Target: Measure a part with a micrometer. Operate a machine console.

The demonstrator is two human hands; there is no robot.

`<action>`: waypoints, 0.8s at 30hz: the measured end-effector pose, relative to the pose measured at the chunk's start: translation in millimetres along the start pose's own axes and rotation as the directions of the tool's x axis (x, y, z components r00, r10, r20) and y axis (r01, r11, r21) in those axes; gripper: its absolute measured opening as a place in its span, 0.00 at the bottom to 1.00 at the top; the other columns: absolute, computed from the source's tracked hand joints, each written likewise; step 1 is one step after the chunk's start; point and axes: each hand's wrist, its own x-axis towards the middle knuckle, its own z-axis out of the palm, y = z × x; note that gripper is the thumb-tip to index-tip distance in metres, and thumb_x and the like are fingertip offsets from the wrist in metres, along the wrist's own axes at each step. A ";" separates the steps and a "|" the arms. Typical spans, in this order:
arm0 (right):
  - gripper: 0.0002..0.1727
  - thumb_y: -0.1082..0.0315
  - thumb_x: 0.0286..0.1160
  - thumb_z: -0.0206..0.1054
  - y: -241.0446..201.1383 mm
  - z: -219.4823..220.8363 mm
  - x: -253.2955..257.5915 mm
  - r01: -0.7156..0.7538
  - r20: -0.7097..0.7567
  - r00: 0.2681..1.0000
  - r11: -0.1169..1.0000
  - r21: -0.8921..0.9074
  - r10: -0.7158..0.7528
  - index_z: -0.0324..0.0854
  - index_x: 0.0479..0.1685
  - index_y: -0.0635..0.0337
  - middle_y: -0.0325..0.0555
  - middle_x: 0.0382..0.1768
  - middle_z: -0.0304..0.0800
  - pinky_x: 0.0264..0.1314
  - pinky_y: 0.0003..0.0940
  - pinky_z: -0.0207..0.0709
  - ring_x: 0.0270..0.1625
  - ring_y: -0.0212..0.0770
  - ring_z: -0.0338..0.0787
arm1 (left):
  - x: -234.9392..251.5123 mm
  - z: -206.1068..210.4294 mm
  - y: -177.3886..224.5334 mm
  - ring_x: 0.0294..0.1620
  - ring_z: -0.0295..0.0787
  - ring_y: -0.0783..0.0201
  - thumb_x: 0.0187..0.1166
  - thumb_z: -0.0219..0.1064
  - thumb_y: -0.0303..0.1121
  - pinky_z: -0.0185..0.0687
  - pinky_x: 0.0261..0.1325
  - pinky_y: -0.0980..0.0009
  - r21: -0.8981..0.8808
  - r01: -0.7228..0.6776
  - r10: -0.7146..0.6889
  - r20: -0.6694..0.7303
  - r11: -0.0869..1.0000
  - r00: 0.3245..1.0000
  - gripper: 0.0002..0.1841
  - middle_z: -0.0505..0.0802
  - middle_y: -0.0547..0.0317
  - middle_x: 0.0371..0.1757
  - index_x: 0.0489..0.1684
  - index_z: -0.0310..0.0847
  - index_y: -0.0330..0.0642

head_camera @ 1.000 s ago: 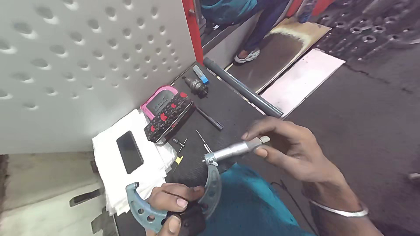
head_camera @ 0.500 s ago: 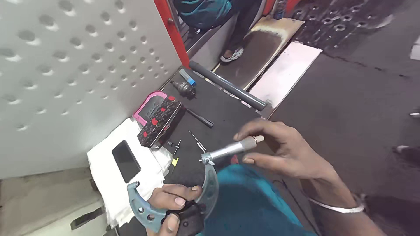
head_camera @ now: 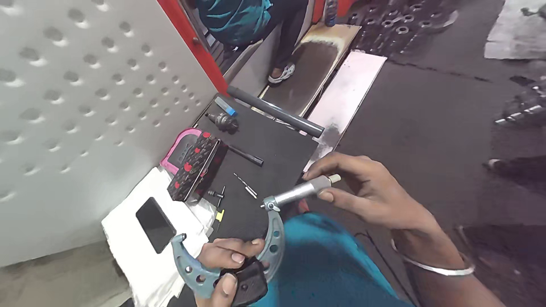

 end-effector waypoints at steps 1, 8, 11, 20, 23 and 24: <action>0.21 0.50 0.84 0.66 0.8 -1.6 -2.1 -0.028 -0.010 1.000 1.000 -0.008 0.028 0.83 0.57 0.61 0.34 0.49 0.93 0.54 0.19 0.86 0.51 0.21 0.90 | 1.2 0.5 -1.7 0.67 0.91 0.57 0.86 0.64 0.35 0.92 0.64 0.62 -0.007 0.010 -0.010 0.004 1.000 1.000 0.15 0.94 0.51 0.63 0.67 0.85 0.44; 0.33 0.32 0.77 0.61 55.4 3.0 -36.0 -0.397 0.150 0.917 0.867 0.302 0.368 0.87 0.54 0.55 0.34 0.39 0.96 0.48 0.31 0.90 0.41 0.31 0.95 | 12.0 -7.3 -49.6 0.61 0.95 0.54 0.85 0.66 0.41 0.94 0.56 0.63 -0.007 0.095 -0.095 -0.121 0.995 0.988 0.14 0.95 0.46 0.60 0.60 0.88 0.45; 0.31 0.38 0.81 0.63 65.6 31.9 -51.7 -0.520 0.241 0.852 0.798 0.304 0.464 0.83 0.59 0.60 0.40 0.43 0.94 0.50 0.33 0.90 0.43 0.34 0.94 | 12.2 -18.3 -87.2 0.61 0.93 0.53 0.84 0.67 0.45 0.92 0.61 0.59 0.020 0.176 -0.171 -0.141 0.984 0.975 0.16 0.93 0.45 0.62 0.57 0.88 0.44; 0.15 0.61 0.88 0.59 87.3 33.7 -60.6 -0.598 -0.137 0.708 0.691 0.406 0.693 0.86 0.47 0.64 0.46 0.36 0.94 0.41 0.33 0.91 0.35 0.38 0.93 | 45.2 -38.2 -118.7 0.58 0.91 0.64 0.86 0.61 0.48 0.89 0.61 0.65 0.544 0.427 -0.399 -0.177 0.722 0.900 0.28 0.91 0.50 0.64 0.72 0.79 0.31; 0.16 0.62 0.90 0.55 96.3 12.0 -47.0 -0.589 -0.256 0.671 0.710 0.386 0.696 0.84 0.45 0.65 0.47 0.33 0.92 0.36 0.33 0.90 0.30 0.38 0.91 | 69.2 -61.5 -122.2 0.60 0.88 0.69 0.88 0.56 0.57 0.87 0.60 0.66 0.847 0.373 -0.297 -0.270 0.378 0.916 0.27 0.89 0.59 0.67 0.70 0.85 0.47; 0.16 0.63 0.90 0.55 99.7 5.8 -42.3 -0.591 -0.291 0.657 0.715 0.374 0.696 0.84 0.45 0.65 0.47 0.32 0.92 0.36 0.33 0.90 0.30 0.38 0.92 | 75.7 -69.7 -126.5 0.70 0.84 0.66 0.87 0.53 0.60 0.83 0.70 0.61 0.911 0.339 -0.275 -0.272 0.236 0.922 0.29 0.86 0.59 0.74 0.72 0.84 0.51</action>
